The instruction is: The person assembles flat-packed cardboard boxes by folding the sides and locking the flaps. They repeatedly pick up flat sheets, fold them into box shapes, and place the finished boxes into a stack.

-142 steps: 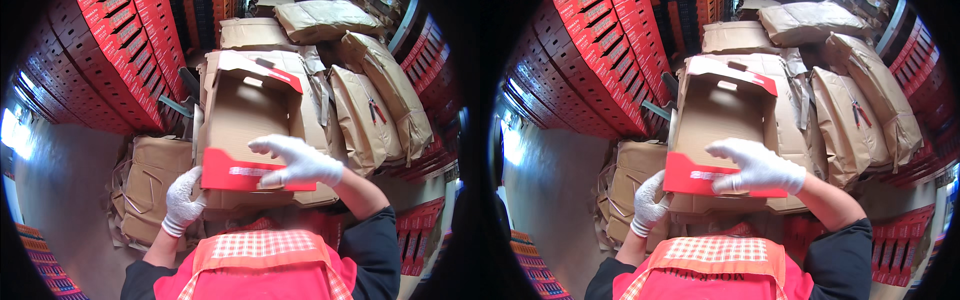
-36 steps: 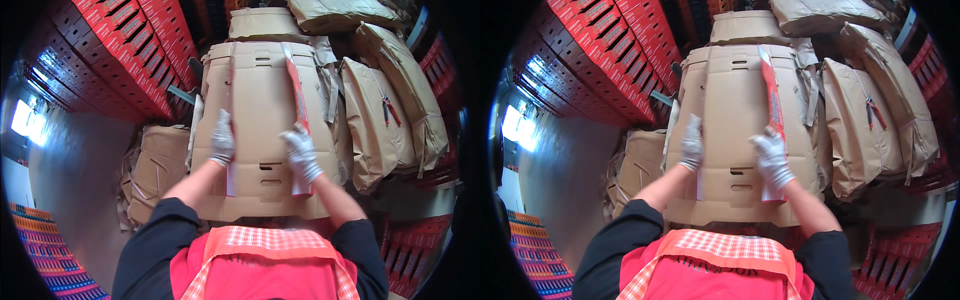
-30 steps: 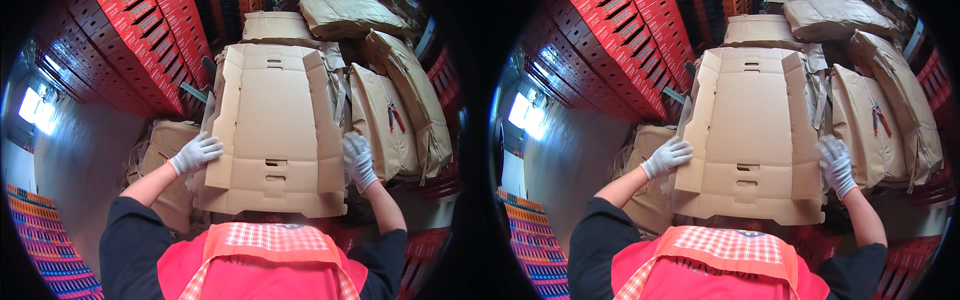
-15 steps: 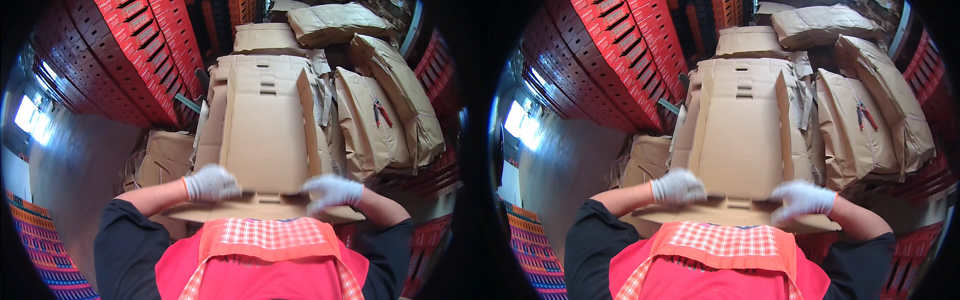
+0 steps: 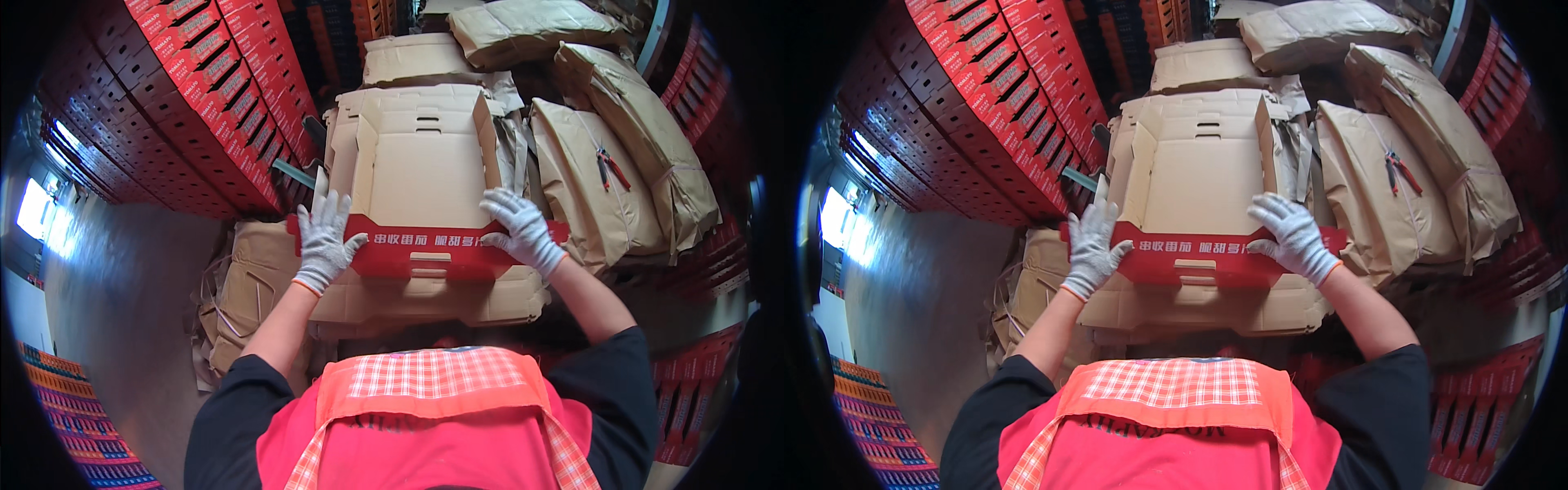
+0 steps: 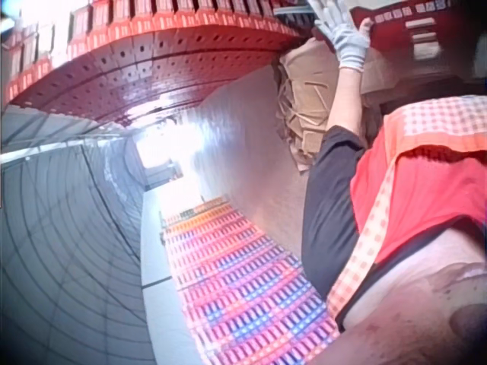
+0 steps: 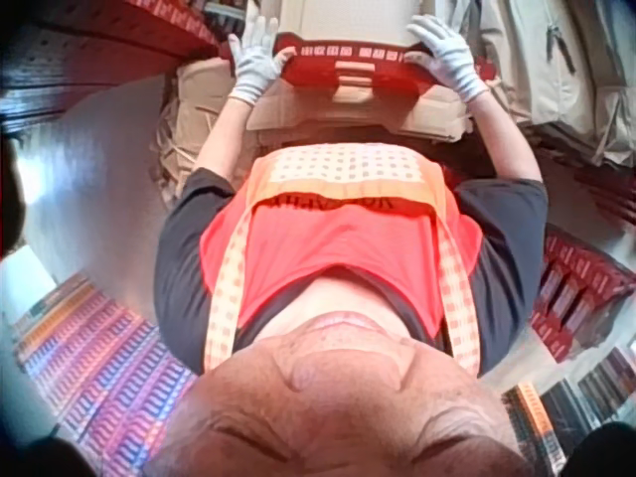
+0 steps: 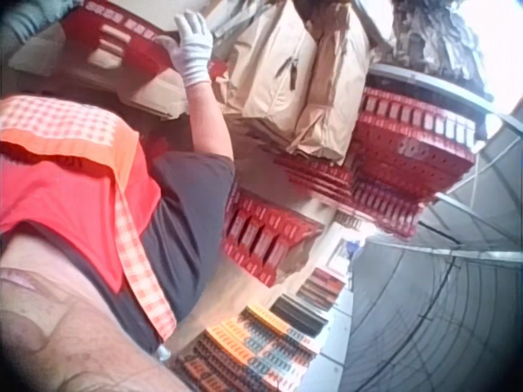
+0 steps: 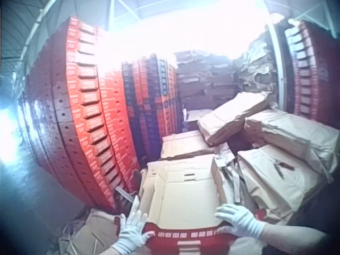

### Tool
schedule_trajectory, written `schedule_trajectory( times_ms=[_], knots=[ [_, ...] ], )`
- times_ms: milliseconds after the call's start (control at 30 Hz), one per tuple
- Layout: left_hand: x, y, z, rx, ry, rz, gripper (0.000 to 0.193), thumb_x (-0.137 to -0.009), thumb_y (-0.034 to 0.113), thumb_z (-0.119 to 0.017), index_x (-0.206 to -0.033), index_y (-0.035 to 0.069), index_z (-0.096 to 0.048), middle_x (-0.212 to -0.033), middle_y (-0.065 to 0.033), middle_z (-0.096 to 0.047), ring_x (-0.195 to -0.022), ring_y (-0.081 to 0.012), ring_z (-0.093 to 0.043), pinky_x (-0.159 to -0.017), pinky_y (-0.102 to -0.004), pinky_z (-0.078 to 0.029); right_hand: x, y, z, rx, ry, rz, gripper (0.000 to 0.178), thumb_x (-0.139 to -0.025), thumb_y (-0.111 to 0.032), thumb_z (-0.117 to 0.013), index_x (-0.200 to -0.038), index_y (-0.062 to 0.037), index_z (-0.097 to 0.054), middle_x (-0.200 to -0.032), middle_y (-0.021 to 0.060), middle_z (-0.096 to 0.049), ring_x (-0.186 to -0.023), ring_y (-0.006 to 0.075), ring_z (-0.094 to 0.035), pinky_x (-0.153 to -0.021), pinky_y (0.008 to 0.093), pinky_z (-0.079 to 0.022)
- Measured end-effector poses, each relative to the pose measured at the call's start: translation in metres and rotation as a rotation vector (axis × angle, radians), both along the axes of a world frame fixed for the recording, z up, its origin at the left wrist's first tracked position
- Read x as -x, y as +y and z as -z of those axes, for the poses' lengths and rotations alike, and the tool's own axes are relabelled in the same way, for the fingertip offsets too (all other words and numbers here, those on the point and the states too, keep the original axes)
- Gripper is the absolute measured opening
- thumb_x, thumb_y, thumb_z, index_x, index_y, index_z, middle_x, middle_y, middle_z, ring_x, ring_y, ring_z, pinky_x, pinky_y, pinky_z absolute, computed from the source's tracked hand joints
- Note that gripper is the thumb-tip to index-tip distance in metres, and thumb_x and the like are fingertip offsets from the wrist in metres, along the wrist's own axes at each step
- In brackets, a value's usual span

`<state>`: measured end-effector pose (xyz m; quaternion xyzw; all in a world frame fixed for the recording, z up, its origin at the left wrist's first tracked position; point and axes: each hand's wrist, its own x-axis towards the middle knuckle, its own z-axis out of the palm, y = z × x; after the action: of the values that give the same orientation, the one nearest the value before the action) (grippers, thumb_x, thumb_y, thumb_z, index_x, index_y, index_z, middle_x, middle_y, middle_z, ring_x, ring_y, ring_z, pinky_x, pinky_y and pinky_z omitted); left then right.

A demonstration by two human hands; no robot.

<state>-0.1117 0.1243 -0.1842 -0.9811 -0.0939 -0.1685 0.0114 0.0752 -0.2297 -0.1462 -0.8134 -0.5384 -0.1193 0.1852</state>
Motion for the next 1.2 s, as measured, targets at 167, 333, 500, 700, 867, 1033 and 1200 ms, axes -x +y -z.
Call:
schedule_trajectory(
  times_ms=[167, 333, 500, 700, 867, 1033, 1200],
  knots=[
    [-0.03, 0.005, 0.048, 1.51, -0.144, 0.065, 0.078, -0.091, 0.025, -0.064, -0.155, 0.005, -0.025, -0.154, -0.0162, -0.033, -0.139, -0.0263, -0.033, -0.115, -0.0381, -0.027, -0.03, 0.014, 0.081, -0.822, 1.478, 0.305, 0.091, -0.083, -0.02, -0.074, -0.154, 0.0016, -0.021, -0.154, 0.0222, -0.033, -0.14, 0.0288, -0.037, -0.11, 0.0365, -0.039],
    [-0.032, -0.027, 0.044, 2.301, -0.439, -0.102, 0.076, -0.086, 0.013, -0.066, -0.153, 0.004, -0.031, -0.122, -0.0057, -0.059, -0.11, -0.0165, -0.059, -0.1, -0.035, -0.048, -0.046, 0.004, 0.059, -0.851, 1.629, 0.472, 0.04, -0.08, -0.01, -0.06, -0.118, 0.0009, -0.058, -0.084, 0.0097, -0.065, -0.069, 0.0194, -0.063, -0.067, 0.0323, -0.055],
    [-0.011, -0.059, 0.032, 2.454, -0.55, -0.016, 0.037, -0.085, 0.016, -0.066, -0.12, 0.006, -0.062, -0.103, -0.0018, -0.066, -0.099, -0.0176, -0.063, -0.095, -0.0355, -0.051, -0.016, -0.007, -0.08, -0.632, 1.36, 0.235, 0.079, -0.073, -0.007, -0.056, -0.149, -0.0007, -0.036, -0.105, 0.0075, -0.063, -0.078, 0.0099, -0.061, -0.072, 0.0235, -0.052],
    [0.005, -0.153, 0.056, 2.961, -0.204, 0.014, 0.027, -0.086, 0.034, -0.057, -0.099, 0.01, -0.063, -0.11, -0.0123, -0.067, -0.102, -0.0303, -0.064, -0.097, -0.0466, -0.05, 0.065, 0.036, -0.205, -0.376, 0.505, 0.029, 0.058, -0.071, -0.014, -0.061, -0.128, -0.0017, -0.054, -0.101, 0.0147, -0.063, -0.087, 0.022, -0.063, -0.078, 0.0322, -0.052],
    [0.034, -0.158, 0.041, 2.464, 0.533, -0.302, 0.028, -0.093, 0.026, -0.054, -0.109, 0.003, -0.059, -0.114, -0.0188, -0.065, -0.098, -0.0345, -0.066, -0.089, -0.048, -0.053, 0.092, 0.084, -0.193, 0.092, 0.096, -0.062, 0.053, -0.072, -0.018, -0.066, -0.123, -0.0045, -0.059, -0.106, 0.0183, -0.063, -0.099, 0.0362, -0.063, -0.087, 0.0407, -0.052],
    [0.063, -0.132, -0.081, 0.538, -0.482, 0.611, 0.069, -0.082, 0.039, -0.073, -0.131, -0.004, -0.052, -0.133, -0.026, -0.054, -0.124, -0.0434, -0.052, -0.106, -0.0559, -0.039, 0.054, 0.108, -0.175, -0.117, 0.066, 0.255, 0.043, -0.089, -0.032, -0.064, -0.122, -0.0034, -0.062, -0.106, 0.0223, -0.069, -0.098, 0.0359, -0.068, -0.086, 0.0418, -0.053],
    [-0.008, -0.114, -0.192, 0.037, -0.284, 0.453, 0.105, -0.053, 0.071, -0.078, -0.119, -0.007, -0.057, -0.119, -0.0254, -0.058, -0.117, -0.0409, -0.052, -0.106, -0.0532, -0.033, 0.053, 0.09, -0.165, -0.11, 0.113, 0.005, 0.037, -0.09, -0.019, -0.063, -0.122, -0.0035, -0.054, -0.121, 0.0233, -0.062, -0.107, 0.0387, -0.064, -0.092, 0.0429, -0.05]
  ],
)
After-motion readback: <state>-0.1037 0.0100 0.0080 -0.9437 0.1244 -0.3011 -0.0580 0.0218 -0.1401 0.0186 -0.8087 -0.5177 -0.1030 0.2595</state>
